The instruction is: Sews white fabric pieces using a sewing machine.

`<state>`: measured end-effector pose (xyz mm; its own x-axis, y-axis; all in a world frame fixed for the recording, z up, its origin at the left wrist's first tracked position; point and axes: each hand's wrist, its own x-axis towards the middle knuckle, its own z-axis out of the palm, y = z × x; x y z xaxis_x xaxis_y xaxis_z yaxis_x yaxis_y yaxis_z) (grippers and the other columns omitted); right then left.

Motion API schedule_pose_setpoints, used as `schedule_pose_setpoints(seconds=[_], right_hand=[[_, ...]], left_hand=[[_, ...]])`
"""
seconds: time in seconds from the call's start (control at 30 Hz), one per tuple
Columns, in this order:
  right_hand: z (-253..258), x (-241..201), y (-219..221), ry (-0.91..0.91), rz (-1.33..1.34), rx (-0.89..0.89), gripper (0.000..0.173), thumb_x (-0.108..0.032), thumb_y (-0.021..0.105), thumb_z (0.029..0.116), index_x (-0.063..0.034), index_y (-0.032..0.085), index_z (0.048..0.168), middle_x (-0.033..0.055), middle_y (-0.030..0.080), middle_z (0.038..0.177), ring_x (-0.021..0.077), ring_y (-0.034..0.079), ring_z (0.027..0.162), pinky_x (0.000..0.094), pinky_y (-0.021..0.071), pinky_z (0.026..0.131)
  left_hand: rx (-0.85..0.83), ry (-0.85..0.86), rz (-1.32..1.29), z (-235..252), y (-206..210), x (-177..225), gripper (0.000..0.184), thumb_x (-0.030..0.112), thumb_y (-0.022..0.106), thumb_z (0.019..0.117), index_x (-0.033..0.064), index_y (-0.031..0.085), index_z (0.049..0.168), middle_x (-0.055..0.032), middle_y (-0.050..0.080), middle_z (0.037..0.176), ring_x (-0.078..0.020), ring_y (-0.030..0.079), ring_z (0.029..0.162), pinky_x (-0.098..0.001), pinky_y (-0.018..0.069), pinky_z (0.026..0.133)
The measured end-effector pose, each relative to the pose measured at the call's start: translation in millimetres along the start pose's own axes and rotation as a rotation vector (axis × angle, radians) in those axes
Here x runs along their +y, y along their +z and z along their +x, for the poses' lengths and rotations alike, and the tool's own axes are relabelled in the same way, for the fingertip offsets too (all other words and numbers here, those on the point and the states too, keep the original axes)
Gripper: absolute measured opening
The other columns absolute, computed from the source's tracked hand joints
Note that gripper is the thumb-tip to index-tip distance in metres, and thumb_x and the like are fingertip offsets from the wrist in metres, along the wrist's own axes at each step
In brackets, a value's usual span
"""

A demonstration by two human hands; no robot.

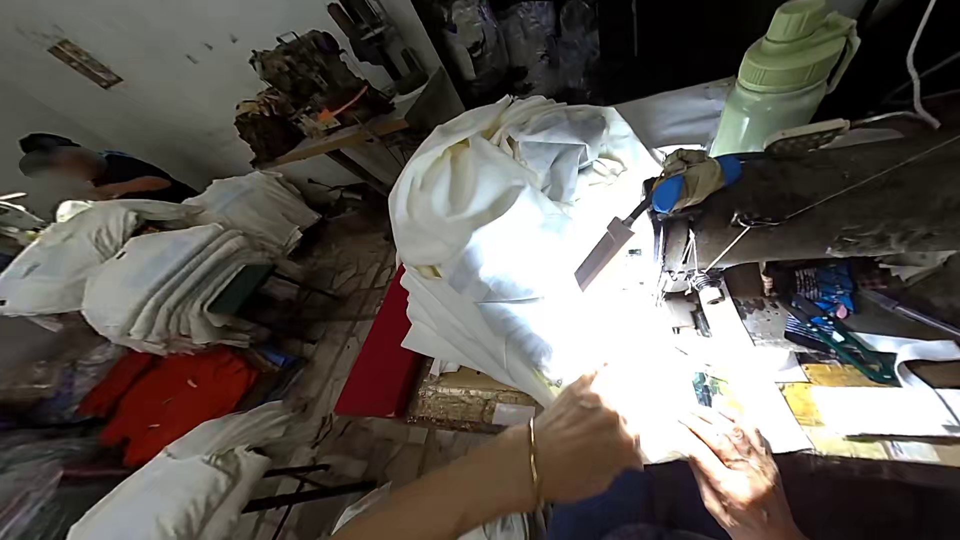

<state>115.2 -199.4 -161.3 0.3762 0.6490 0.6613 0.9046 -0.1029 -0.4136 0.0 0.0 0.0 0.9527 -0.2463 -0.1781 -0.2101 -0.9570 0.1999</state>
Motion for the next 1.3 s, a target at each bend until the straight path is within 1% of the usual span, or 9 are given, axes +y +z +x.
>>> schedule_pose_setpoints(seconds=[0.07, 0.27, 0.47, 0.6, 0.9, 1.0, 1.07, 1.2, 1.3], right_hand=[[-2.8, -8.6, -1.7, 0.028, 0.044, -0.016, 0.028, -0.023, 0.047, 0.1037, -0.0158, 0.072, 0.113, 0.0051, 0.073, 0.122, 0.0208, 0.059, 0.128, 0.0418, 0.0362, 0.112], [-9.8, -41.8, -14.3, 0.086, 0.119, 0.019, 0.016, -0.026, 0.056, 0.1037, -0.0205, 0.068, 0.111, 0.0029, 0.063, 0.108, 0.0182, 0.054, 0.104, 0.0341, 0.0364, 0.098], [-18.6, -34.5, -29.1, 0.096, 0.112, -0.049, 0.019, -0.015, 0.051, 0.1040, -0.0135, 0.071, 0.104, 0.0028, 0.071, 0.111, 0.0175, 0.058, 0.105, 0.0344, 0.0361, 0.096], [-27.3, -27.6, -29.2, 0.084, 0.075, -0.038, 0.022, -0.014, 0.051, 0.1039, -0.0161, 0.073, 0.105, -0.0002, 0.073, 0.111, 0.0164, 0.058, 0.109, 0.0354, 0.0344, 0.097], [-32.8, -28.4, -11.3, 0.083, 0.061, 0.045, 0.022, -0.011, 0.051, 0.1022, -0.0178, 0.072, 0.104, -0.0025, 0.071, 0.112, 0.0165, 0.055, 0.106, 0.0357, 0.0328, 0.096], [-27.5, -30.2, -11.2, 0.094, 0.068, 0.059, 0.023, -0.012, 0.051, 0.1022, -0.0178, 0.073, 0.105, -0.0019, 0.071, 0.110, 0.0168, 0.055, 0.102, 0.0356, 0.0334, 0.096], [-24.3, -31.3, -13.8, 0.099, 0.066, 0.045, 0.023, -0.013, 0.050, 0.1029, -0.0186, 0.072, 0.106, -0.0016, 0.069, 0.109, 0.0170, 0.055, 0.103, 0.0359, 0.0328, 0.098], [-18.6, -30.8, -21.5, 0.115, 0.061, -0.034, 0.021, -0.015, 0.050, 0.1035, -0.0184, 0.071, 0.105, -0.0003, 0.070, 0.106, 0.0184, 0.055, 0.105, 0.0381, 0.0317, 0.101], [-16.3, -34.0, -24.8, 0.132, 0.050, -0.085, 0.019, -0.015, 0.052, 0.1032, -0.0178, 0.071, 0.104, 0.0000, 0.071, 0.106, 0.0189, 0.057, 0.107, 0.0390, 0.0327, 0.102]], left_hand=[[0.068, 0.071, -0.046, -7.9, 5.0, 12.4, 0.027, 0.023, 0.062, 0.0990, 0.0085, 0.071, 0.078, -0.0048, 0.064, 0.064, -0.0236, 0.069, 0.068, -0.0550, 0.0422, 0.111], [0.146, 0.146, -0.227, -0.6, 24.3, 8.5, 0.035, 0.027, 0.051, 0.1051, 0.0098, 0.065, 0.079, -0.0028, 0.056, 0.058, -0.0199, 0.063, 0.059, -0.0470, 0.0470, 0.103], [0.312, -0.017, -0.085, 17.2, 47.7, -9.6, 0.038, 0.033, 0.045, 0.1073, 0.0118, 0.075, 0.096, -0.0021, 0.074, 0.100, -0.0175, 0.068, 0.096, -0.0379, 0.0519, 0.089], [0.327, -0.128, 0.094, 14.2, 47.8, -9.2, 0.039, 0.035, 0.045, 0.1051, 0.0150, 0.074, 0.089, 0.0021, 0.071, 0.087, -0.0180, 0.063, 0.085, -0.0389, 0.0455, 0.081], [0.323, -0.110, -0.013, -1.8, 50.9, 4.4, 0.040, 0.034, 0.043, 0.1076, 0.0145, 0.070, 0.086, 0.0003, 0.067, 0.079, -0.0186, 0.066, 0.088, -0.0441, 0.0442, 0.094], [0.395, -0.135, -0.066, 3.4, 55.5, 5.1, 0.041, 0.037, 0.041, 0.1083, 0.0182, 0.075, 0.119, -0.0009, 0.075, 0.111, -0.0176, 0.069, 0.098, -0.0411, 0.0485, 0.089], [0.387, -0.167, -0.038, 9.0, 59.4, 0.7, 0.042, 0.038, 0.039, 0.1082, 0.0203, 0.073, 0.126, 0.0013, 0.071, 0.131, -0.0180, 0.068, 0.109, -0.0405, 0.0496, 0.088], [0.339, -0.198, 0.035, 14.6, 59.2, -6.5, 0.043, 0.039, 0.039, 0.1074, 0.0162, 0.075, 0.102, 0.0007, 0.073, 0.106, -0.0191, 0.066, 0.098, -0.0388, 0.0476, 0.082], [0.321, -0.196, 0.053, 13.7, 54.8, -5.6, 0.043, 0.038, 0.039, 0.1073, 0.0156, 0.076, 0.103, 0.0003, 0.074, 0.105, -0.0195, 0.066, 0.097, -0.0392, 0.0480, 0.081]])
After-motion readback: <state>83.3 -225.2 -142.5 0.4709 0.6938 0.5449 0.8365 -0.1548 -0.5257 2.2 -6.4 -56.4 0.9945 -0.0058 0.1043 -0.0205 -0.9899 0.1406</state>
